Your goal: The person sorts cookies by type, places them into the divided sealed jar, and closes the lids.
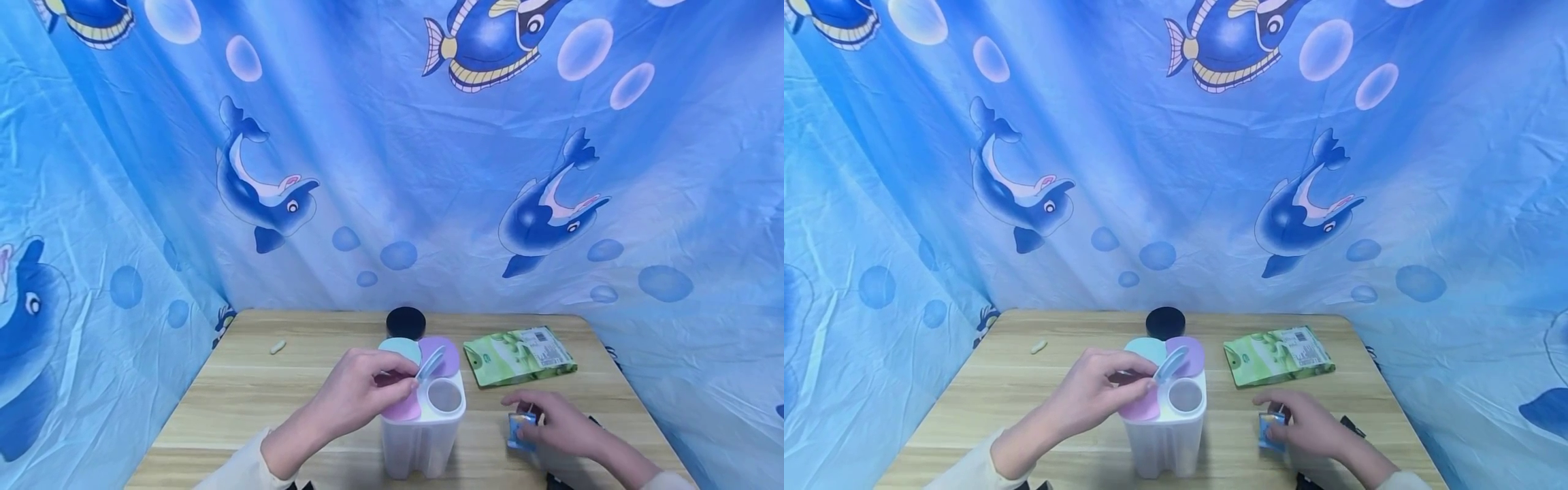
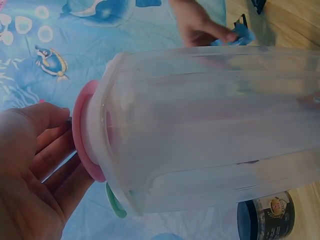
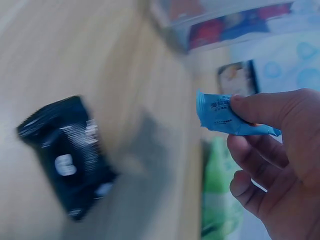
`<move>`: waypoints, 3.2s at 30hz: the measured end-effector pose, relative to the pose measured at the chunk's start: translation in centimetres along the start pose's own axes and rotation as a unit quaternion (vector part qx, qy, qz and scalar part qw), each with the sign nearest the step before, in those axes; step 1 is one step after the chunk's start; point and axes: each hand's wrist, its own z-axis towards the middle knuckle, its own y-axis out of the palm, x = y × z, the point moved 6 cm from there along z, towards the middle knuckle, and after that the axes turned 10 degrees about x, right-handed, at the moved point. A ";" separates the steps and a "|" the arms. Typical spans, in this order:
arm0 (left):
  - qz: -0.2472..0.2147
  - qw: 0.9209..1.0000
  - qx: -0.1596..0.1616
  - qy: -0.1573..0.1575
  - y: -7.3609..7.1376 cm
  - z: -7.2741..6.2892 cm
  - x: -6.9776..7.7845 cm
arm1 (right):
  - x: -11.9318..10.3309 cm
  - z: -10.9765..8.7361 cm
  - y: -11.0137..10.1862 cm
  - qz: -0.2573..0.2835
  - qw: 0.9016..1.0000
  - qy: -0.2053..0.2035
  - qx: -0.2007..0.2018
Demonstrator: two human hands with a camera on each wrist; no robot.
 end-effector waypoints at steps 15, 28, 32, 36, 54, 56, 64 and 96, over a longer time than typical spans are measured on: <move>-0.002 1.000 0.002 0.009 0.0 0.1 -0.1 | -11.4 0.3 -4.2 -0.052 0.978 -0.153 0.132; -0.008 1.000 -0.021 -0.012 0.0 0.3 0.1 | -18.8 0.3 -6.0 -0.005 0.949 -0.251 0.190; -0.007 1.000 -0.021 -0.012 0.1 0.3 0.2 | -19.9 0.7 -5.2 0.015 0.950 -0.261 0.173; -0.009 1.000 -0.019 -0.012 0.0 0.4 0.3 | -20.0 1.2 -4.3 0.022 0.952 -0.259 0.164; -0.026 1.000 -0.014 -0.003 -0.2 0.2 0.2 | -20.2 3.0 -1.7 0.000 0.943 -0.283 0.173; -0.028 0.999 -0.014 -0.005 -0.2 0.2 0.1 | -20.3 3.2 -1.4 0.003 0.942 -0.293 0.166; -0.034 0.999 -0.017 -0.013 -0.1 0.2 0.1 | -20.6 3.8 0.4 -0.030 0.942 -0.309 0.124; -0.046 0.998 -0.023 -0.043 0.0 0.3 -0.1 | -21.0 3.2 -0.4 -0.079 0.927 -0.352 0.099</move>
